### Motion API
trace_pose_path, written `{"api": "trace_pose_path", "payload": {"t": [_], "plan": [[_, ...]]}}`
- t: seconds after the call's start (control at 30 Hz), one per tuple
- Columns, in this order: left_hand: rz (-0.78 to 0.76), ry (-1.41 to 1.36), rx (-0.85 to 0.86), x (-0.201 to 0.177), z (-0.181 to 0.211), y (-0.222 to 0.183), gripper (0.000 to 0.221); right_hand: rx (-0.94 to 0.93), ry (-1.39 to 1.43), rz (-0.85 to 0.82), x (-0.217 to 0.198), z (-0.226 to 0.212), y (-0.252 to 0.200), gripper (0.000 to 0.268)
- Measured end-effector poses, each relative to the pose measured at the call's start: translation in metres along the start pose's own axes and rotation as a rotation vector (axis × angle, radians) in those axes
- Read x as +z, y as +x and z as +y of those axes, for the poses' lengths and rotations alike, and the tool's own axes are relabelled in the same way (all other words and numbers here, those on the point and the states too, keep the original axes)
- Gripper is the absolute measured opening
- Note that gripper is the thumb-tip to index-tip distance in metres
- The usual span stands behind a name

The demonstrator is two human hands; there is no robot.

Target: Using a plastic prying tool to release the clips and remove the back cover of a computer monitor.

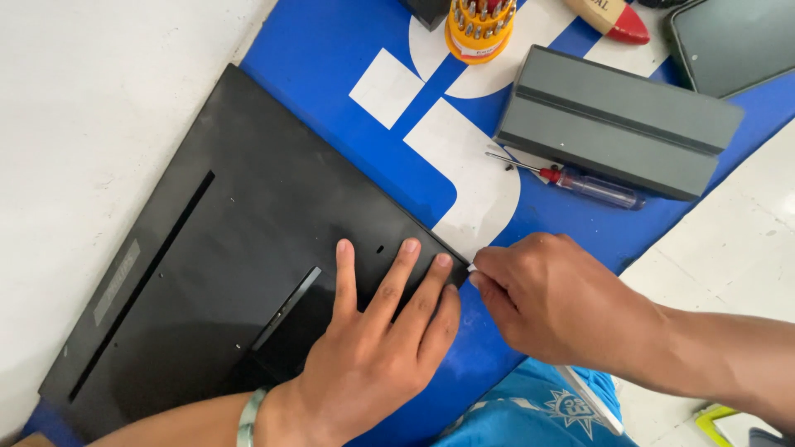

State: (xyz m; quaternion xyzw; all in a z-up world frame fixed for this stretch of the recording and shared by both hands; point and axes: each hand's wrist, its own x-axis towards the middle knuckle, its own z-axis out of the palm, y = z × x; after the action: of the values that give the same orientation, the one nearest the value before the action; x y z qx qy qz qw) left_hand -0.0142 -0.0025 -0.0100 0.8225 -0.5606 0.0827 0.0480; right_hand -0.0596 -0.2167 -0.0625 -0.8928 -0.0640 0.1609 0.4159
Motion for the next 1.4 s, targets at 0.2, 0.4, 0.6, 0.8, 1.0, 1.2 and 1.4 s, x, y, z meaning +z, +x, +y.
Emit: {"api": "trace_pose_path", "payload": {"t": [0.2,0.4,0.6,0.8,1.0,1.2,1.4], "plan": [[0.044,-0.031,0.016,0.003,-0.004,-0.006,0.004,0.175,-0.524,-0.262,-0.014,-0.019,0.004,0.020],[0.080,-0.050,-0.014,0.008,-0.005,-0.014,0.009,0.260,-0.464,-0.301,-0.045,-0.043,0.008,0.014],[0.097,-0.092,-0.020,0.008,-0.006,-0.014,0.008,0.255,-0.665,-0.530,-0.034,-0.049,0.010,0.017],[0.109,-0.089,-0.035,0.011,-0.005,-0.017,0.010,0.361,-0.655,-0.471,-0.020,-0.046,0.001,0.023],[0.113,-0.115,-0.020,0.016,-0.004,-0.022,0.007,0.139,-1.065,-0.300,0.011,-0.053,-0.008,0.047],[0.157,-0.053,-0.024,0.021,-0.001,-0.030,0.027,0.253,-1.082,-0.273,0.005,-0.088,0.019,0.023],[0.187,-0.098,-0.016,0.020,0.001,-0.031,0.017,0.460,-0.897,-0.706,-0.032,-0.117,0.056,0.020]]}}
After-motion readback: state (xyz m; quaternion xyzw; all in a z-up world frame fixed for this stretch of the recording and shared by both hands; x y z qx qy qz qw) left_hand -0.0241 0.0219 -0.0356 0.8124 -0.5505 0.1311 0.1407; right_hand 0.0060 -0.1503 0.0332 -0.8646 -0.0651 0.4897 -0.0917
